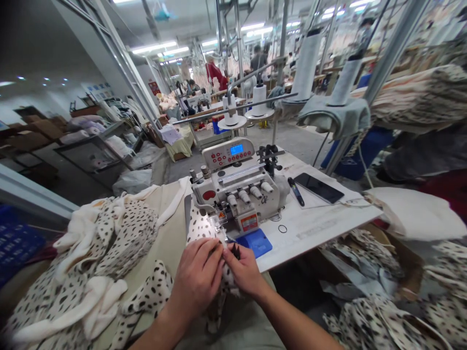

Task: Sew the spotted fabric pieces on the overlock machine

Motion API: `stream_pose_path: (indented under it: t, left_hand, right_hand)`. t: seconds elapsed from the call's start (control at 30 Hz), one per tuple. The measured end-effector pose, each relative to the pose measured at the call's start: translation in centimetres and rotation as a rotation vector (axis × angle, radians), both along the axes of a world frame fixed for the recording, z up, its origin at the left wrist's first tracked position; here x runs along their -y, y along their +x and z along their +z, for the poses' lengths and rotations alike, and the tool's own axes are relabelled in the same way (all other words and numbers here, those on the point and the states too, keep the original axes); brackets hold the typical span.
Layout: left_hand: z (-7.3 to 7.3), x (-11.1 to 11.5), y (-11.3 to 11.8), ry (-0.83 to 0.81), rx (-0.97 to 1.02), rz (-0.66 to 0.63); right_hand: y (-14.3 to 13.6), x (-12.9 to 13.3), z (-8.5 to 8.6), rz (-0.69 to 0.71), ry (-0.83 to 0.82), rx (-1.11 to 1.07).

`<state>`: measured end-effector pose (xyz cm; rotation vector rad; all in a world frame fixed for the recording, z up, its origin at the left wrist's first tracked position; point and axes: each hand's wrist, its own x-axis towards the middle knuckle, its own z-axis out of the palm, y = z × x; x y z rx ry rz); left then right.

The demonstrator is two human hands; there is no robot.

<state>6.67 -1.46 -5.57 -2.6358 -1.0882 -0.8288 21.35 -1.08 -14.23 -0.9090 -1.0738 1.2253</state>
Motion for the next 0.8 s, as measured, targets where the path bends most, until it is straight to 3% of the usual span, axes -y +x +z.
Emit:
stream_pose_path:
  t: [0.33,0.53,0.8]
  left_hand:
    - [0.1,-0.9,-0.6,-0.053,0.002,-0.054]
    - [0.6,-2.1,-1.2,-0.039,0.036,-0.021]
    - [0.7,-2.5,-1.7,-0.108,0.034,-0.116]
  right_hand:
    - [-0.1,0.0,-0.8,-0.049,-0.010,0.029]
    - [-0.2,0.1,-0.5,-0.045,-0.034,0.073]
    - [-0.1,0.1,-0.3,-0.020,0.020,0.125]
